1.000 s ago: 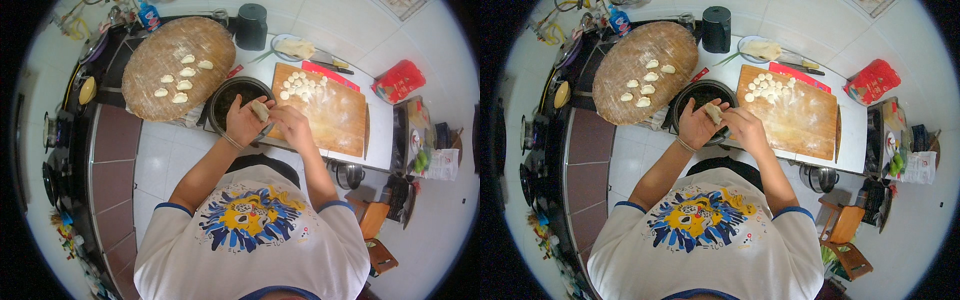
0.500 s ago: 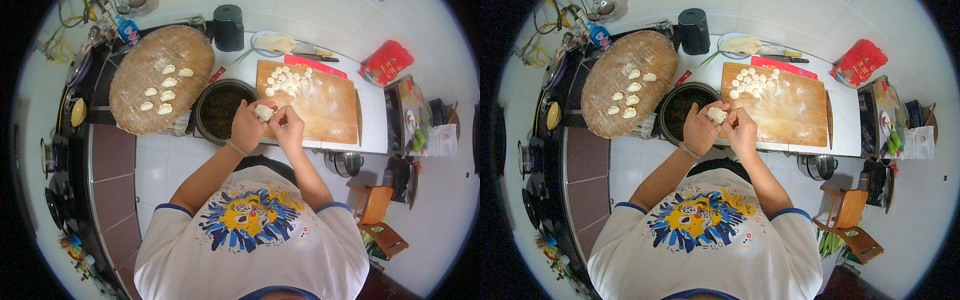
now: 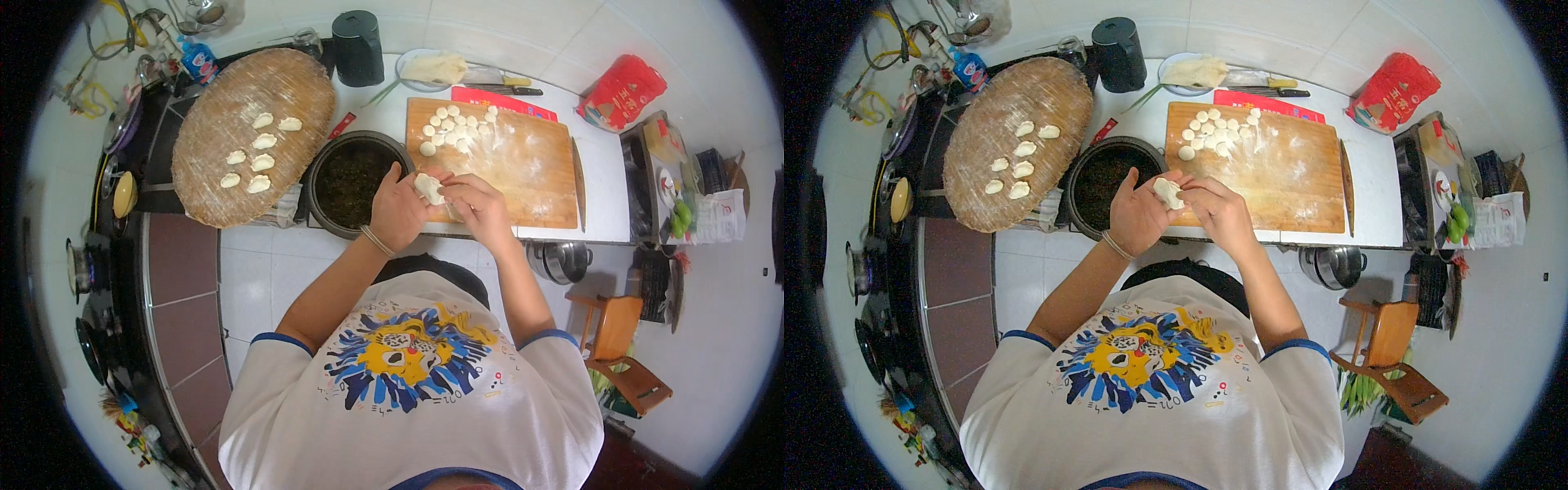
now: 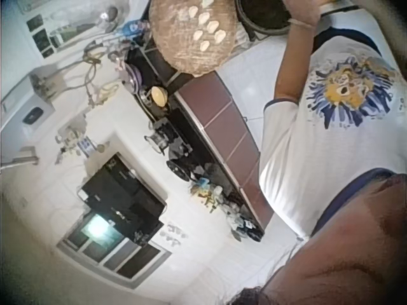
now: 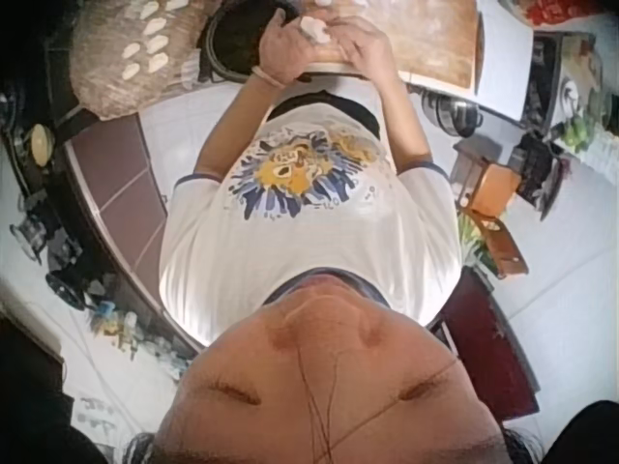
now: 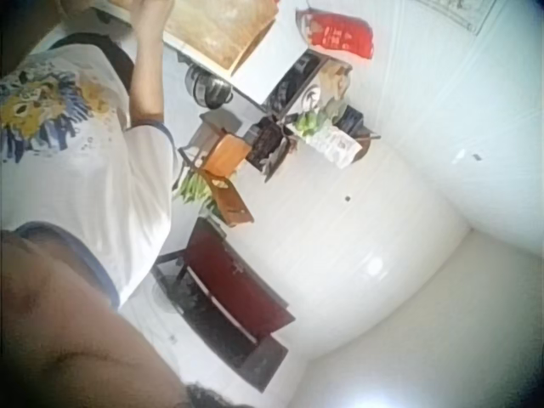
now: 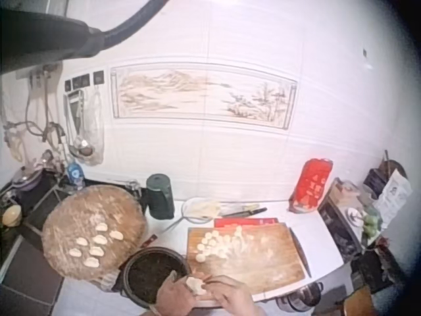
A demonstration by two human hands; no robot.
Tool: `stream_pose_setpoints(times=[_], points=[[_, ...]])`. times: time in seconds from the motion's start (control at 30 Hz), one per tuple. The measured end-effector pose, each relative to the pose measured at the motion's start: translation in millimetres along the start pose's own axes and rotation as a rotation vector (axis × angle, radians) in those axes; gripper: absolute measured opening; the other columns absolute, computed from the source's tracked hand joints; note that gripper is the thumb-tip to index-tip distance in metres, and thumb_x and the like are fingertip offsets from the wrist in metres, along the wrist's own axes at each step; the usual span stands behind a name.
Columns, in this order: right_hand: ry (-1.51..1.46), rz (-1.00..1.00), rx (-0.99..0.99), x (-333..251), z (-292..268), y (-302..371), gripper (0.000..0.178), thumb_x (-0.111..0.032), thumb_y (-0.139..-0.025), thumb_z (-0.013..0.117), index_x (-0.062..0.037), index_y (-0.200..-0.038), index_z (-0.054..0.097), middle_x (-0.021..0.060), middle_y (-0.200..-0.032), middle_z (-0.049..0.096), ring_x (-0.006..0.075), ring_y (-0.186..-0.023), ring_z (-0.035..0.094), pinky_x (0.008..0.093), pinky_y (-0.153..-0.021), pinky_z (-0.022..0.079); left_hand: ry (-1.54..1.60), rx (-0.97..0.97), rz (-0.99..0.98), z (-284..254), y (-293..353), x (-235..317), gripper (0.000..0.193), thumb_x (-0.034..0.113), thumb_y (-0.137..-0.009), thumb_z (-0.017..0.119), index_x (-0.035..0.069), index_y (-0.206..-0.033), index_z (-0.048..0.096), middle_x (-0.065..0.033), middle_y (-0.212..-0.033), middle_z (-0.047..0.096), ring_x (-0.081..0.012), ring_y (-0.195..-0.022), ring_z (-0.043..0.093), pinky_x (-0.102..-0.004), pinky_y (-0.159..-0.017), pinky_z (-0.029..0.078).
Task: The person fills small dough circles with a green mixture from a pot, folds them into dumplings, and places them on a woven tray. They also roll out additional dough circles using a rolling pin on a floured wooden board.
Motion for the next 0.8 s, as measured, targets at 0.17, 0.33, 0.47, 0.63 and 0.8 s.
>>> stream_pose_setpoints(times=[0.17, 0.33, 0.47, 0.63, 0.8], points=[[-0.015, 0.098, -0.009, 4.7, 5.3, 2.6, 0.013, 0.003, -0.072, 0.063, -0.0021, -0.083, 0.063, 0.0114, -0.083, 0.062, 0.0254, -0.071, 0.062, 0.0307, -0.061, 0.05, -0.073, 0.036, 0.049, -0.9, 2.6, -3.5, 0.062, 0.045, -0.095, 0.024, -0.008, -0.122, 0.041, -0.0239, -0.127, 0.044, -0.0307, -0.122, 0.039, -0.0411, -0.106, 0.028], [0.106, 0.247, 0.024, 3.5, 15.4, 6.8, 0.014, -0.001, -0.072, 0.065, -0.0043, -0.086, 0.062, 0.0131, -0.079, 0.063, 0.0265, -0.067, 0.063, 0.0319, -0.057, 0.051, -0.316, 0.017, 0.155, -3.6, 1.6, -12.8, 0.058, 0.043, -0.096, 0.024, -0.007, -0.119, 0.043, -0.0199, -0.121, 0.049, -0.0285, -0.118, 0.044, -0.0405, -0.104, 0.03], [0.185, 0.196, 0.021, -5.0, 9.8, 5.0, 0.019, -0.001, -0.073, 0.062, -0.0063, -0.091, 0.062, 0.0139, -0.085, 0.064, 0.0284, -0.071, 0.063, 0.0339, -0.059, 0.051, -0.668, 0.049, 0.252, -14.8, -0.3, -0.1, 0.058, 0.044, -0.096, 0.024, -0.006, -0.118, 0.045, -0.0181, -0.116, 0.051, -0.0269, -0.114, 0.046, -0.0408, -0.103, 0.032], [0.18, -0.06, -0.058, -11.3, -6.8, -6.9, 0.02, 0.0, -0.073, 0.06, -0.0064, -0.091, 0.064, 0.0095, -0.092, 0.064, 0.0279, -0.075, 0.063, 0.0337, -0.063, 0.052, -0.243, 0.052, 0.037, -0.5, 6.2, 4.3, 0.061, 0.045, -0.096, 0.023, -0.007, -0.118, 0.045, -0.0177, -0.114, 0.053, -0.0266, -0.109, 0.05, -0.0418, -0.099, 0.036], [0.06, -0.076, -0.109, -3.5, -2.3, -8.4, 0.016, 0.002, -0.07, 0.061, -0.0046, -0.085, 0.064, 0.0089, -0.088, 0.064, 0.0268, -0.074, 0.063, 0.0326, -0.064, 0.051, -0.204, 0.073, -0.004, -2.4, 7.5, -0.2, 0.062, 0.046, -0.096, 0.021, -0.007, -0.119, 0.044, -0.017, -0.115, 0.052, -0.0262, -0.109, 0.051, -0.042, -0.098, 0.037]])
Point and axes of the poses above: each hand's wrist, its own y-axis away from the middle knuckle, its own z-axis out of the palm, x = y × z, the point moved 3 cm from there along -y, towards the middle knuckle
